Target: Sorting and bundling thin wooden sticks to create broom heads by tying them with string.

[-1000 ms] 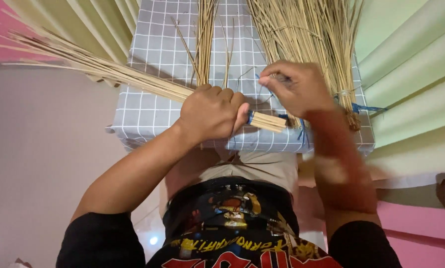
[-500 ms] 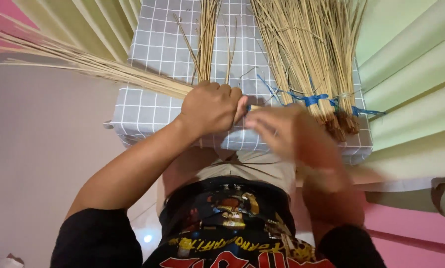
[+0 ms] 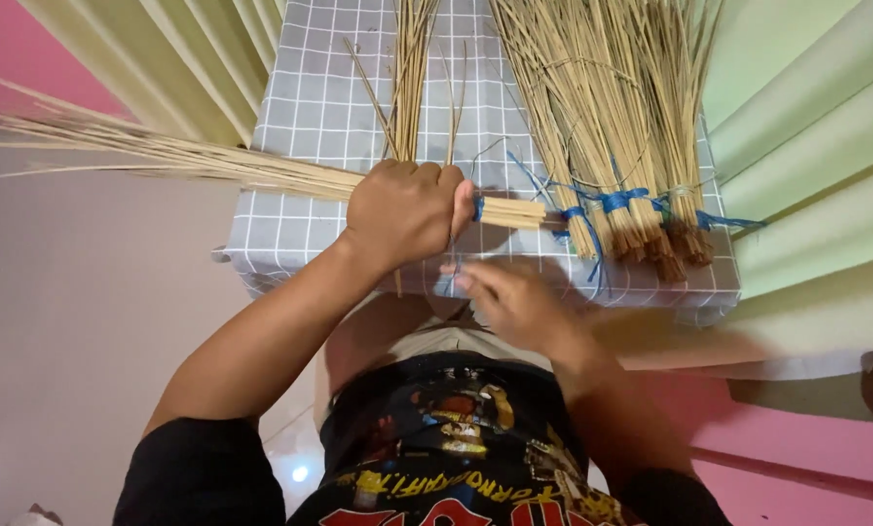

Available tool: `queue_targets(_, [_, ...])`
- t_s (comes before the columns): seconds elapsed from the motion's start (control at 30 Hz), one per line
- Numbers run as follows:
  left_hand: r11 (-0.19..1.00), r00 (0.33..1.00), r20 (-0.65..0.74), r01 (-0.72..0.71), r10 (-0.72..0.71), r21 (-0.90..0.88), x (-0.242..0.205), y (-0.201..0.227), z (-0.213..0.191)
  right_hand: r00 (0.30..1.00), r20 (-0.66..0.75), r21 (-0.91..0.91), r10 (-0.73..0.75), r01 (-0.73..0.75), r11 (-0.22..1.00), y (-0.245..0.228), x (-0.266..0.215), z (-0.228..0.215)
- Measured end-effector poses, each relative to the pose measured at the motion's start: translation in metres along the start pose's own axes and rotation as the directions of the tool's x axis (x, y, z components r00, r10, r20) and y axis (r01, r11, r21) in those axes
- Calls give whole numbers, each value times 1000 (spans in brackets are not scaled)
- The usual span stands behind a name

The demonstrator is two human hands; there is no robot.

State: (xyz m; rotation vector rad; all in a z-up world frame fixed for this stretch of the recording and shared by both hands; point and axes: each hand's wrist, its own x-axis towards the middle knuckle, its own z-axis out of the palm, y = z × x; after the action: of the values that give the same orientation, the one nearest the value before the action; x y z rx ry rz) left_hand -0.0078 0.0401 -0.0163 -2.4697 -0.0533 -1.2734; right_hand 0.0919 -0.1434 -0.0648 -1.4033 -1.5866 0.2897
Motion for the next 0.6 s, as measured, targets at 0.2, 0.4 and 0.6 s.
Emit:
queue_targets(0.2, [998, 998, 32, -46, 47, -36, -2, 9, -2, 984, 8, -401, -179, 167, 901, -44, 22, -71])
queue_targets(0.4, [991, 994, 34, -103, 107, -91, 8, 18, -27, 997, -80, -149, 4, -16, 989, -19, 47, -88])
queue_targets(0.6, [994, 998, 57, -11, 18, -113, 13, 11, -23, 947, -234, -542, -219, 59, 838, 9, -5, -13])
